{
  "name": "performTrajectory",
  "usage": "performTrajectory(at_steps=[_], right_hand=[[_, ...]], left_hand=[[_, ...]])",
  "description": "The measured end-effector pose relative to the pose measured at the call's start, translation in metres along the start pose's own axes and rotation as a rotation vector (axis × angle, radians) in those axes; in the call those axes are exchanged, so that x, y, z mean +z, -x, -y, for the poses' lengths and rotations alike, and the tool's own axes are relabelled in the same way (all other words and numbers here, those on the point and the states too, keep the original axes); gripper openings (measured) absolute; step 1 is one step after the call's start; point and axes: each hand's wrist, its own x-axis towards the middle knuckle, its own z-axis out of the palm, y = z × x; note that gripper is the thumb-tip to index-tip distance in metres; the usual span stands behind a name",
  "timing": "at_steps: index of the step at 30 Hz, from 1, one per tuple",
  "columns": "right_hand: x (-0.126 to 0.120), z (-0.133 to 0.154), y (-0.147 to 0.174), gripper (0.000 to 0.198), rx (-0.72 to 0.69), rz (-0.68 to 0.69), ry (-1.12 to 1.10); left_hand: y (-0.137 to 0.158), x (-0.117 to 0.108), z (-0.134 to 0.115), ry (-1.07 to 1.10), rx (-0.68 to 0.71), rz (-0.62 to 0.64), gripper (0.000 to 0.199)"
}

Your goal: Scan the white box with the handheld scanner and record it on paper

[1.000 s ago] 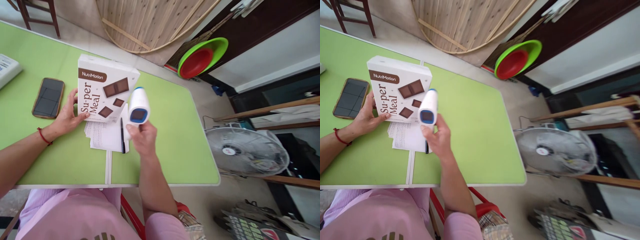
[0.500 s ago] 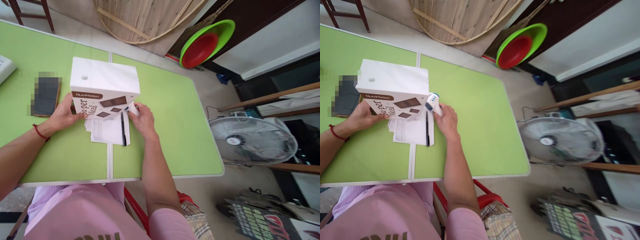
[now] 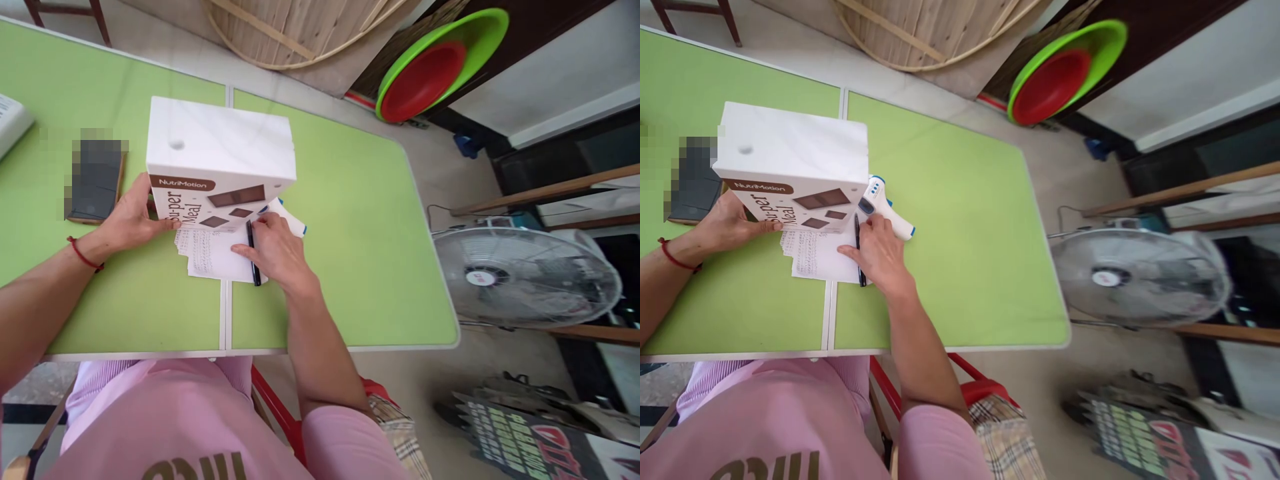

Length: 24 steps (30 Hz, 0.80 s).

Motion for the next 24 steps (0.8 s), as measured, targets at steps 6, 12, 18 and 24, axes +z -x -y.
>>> performTrajectory(at_steps=[6,12,18,24], right_hand=[[-0.004,0.0,0.003,0.045,-0.053,0.025,0.019],[0.003,-0.008,0.0,0.053,-0.056,-0.023,-0.008],[0.029,-0.006,0.003,0.063,-0.039,-0.187,-0.14],[0.034,0.001,0.002,0.054,-0.065,-0.202,-0.232]], left_hand=[[0.001,-0.004,-0.012,0.089,-0.014,0.041,0.066],[0.002,0.005,-0.016,0.03,-0.033,-0.029,0.083],[0.0,0.012,-0.005,-0.046,0.006,-0.113,0.089],[0.004,0.01,0.0,-0.144,0.033,-0.162,0.065]])
